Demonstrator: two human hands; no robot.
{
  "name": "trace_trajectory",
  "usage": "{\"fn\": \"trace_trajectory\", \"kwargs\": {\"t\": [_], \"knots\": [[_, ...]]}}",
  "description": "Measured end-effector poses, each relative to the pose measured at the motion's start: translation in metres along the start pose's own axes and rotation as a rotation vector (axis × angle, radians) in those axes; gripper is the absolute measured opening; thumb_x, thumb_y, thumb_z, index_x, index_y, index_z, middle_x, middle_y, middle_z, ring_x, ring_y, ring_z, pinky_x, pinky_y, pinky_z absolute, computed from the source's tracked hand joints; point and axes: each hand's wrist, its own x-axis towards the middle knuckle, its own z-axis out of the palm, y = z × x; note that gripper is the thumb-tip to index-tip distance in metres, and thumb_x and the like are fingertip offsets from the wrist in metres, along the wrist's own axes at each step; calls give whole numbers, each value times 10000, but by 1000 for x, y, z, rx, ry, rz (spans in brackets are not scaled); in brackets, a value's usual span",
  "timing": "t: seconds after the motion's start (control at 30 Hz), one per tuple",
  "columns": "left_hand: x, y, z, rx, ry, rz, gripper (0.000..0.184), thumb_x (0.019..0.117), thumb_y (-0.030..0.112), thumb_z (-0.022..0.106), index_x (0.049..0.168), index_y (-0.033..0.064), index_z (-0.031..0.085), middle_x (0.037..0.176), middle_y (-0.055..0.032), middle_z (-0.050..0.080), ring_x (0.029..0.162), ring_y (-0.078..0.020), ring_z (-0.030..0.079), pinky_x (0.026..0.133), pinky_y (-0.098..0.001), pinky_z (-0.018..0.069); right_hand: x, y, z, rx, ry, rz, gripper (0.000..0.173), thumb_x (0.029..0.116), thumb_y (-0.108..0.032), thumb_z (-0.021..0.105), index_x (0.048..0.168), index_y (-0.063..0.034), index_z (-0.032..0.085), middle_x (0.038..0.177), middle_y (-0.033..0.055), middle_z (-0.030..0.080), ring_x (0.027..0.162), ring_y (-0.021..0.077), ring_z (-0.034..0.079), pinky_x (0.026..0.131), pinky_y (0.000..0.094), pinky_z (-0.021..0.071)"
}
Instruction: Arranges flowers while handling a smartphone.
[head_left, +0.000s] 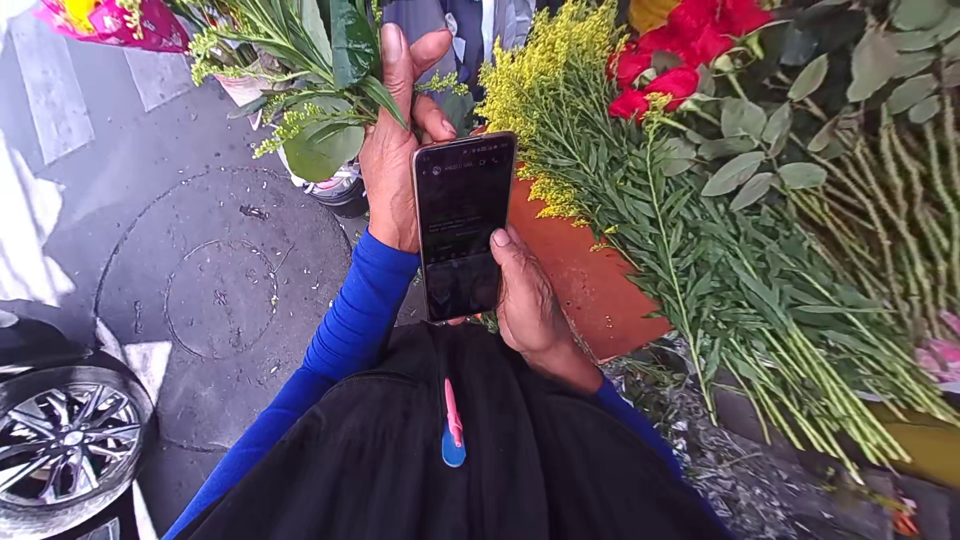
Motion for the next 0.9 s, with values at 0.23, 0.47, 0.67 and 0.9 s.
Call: {"fn": "trace_trajectory", "kwargs": {"t": [0.23,0.47,0.67,0.9], "knots": [[0,1,-4,50,17,21,433,1130,338,300,1174,54,623,618,15,557,527,-87,574,585,-253,569,-2,3,-7,137,-175,-31,736,1016,-695,289,1511,-157,378,1269,99,652,1045,259,717,651,405,661],[-3,8,1,-24,-18,30,445,1131,348,290,1172,54,621,569,21,536,477,-86,554,559,-260,567,-4,1,-10,236,-341,-74,715,1033,-654,318,1549,-162,264,1352,88,603,1167,259,669,808,426,649],[-28,25,3,150,-36,-42,486,1131,386,236,1218,77,601,573,36,457,406,-30,453,435,-144,449,-7,0,-8,274,-414,-94,788,1030,-649,344,1584,-127,143,1413,84,555,1224,245,636,904,413,622],[-25,40,-1,118,-45,50,500,1130,383,245,1197,51,612,553,32,465,378,-33,432,378,-161,434,-8,8,-8,518,-549,-34,741,1042,-601,387,1597,-183,129,1477,139,501,1287,342,583,963,537,574]]}}
